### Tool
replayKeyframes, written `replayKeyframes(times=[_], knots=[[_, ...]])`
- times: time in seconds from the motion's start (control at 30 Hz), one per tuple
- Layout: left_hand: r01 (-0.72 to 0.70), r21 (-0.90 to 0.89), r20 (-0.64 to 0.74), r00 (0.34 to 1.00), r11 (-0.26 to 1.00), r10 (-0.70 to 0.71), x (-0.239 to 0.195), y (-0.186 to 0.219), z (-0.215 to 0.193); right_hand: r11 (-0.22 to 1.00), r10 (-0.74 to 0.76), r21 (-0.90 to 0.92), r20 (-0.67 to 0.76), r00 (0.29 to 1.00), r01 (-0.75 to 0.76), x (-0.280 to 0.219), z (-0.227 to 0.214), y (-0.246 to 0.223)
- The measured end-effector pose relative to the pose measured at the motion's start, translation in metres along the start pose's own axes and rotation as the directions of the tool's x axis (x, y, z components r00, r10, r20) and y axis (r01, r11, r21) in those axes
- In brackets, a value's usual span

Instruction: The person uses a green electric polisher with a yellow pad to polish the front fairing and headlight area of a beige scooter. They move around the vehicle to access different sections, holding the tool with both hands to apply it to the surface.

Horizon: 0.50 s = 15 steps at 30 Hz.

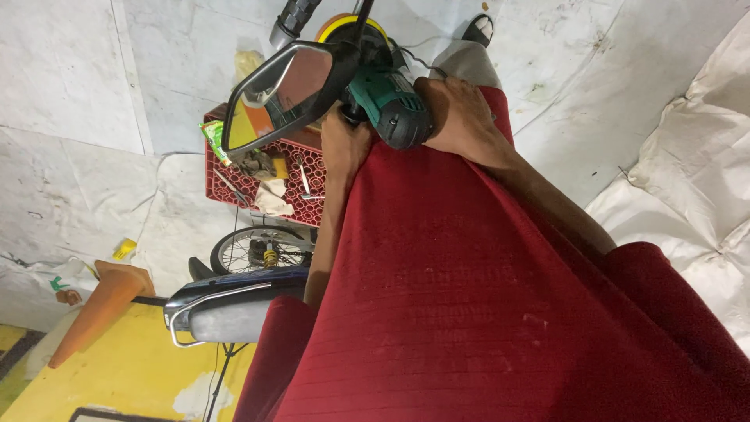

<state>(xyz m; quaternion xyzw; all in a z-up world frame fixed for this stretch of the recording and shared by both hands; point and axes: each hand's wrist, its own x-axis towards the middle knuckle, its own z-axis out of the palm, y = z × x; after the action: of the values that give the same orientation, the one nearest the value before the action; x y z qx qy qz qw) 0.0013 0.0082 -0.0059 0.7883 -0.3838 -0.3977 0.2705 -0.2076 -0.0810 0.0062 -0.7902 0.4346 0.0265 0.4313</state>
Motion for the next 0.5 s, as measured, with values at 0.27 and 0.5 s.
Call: replayKeyframes(times=[0.27,0.5], knots=[[0.187,0.143,0.012,0.982,0.972,-0.19,-0.008,-0.002,0.0,1.0,-0.023,-0.007,0.0,1.0,0.023,-0.005,0.01,0.004],[0.195,0.164,-0.002,0.98,0.967,-0.198,-0.015,0.0,-0.001,0.998,-0.06,-0.022,-0.008,0.998,0.06,-0.007,0.015,0.006]])
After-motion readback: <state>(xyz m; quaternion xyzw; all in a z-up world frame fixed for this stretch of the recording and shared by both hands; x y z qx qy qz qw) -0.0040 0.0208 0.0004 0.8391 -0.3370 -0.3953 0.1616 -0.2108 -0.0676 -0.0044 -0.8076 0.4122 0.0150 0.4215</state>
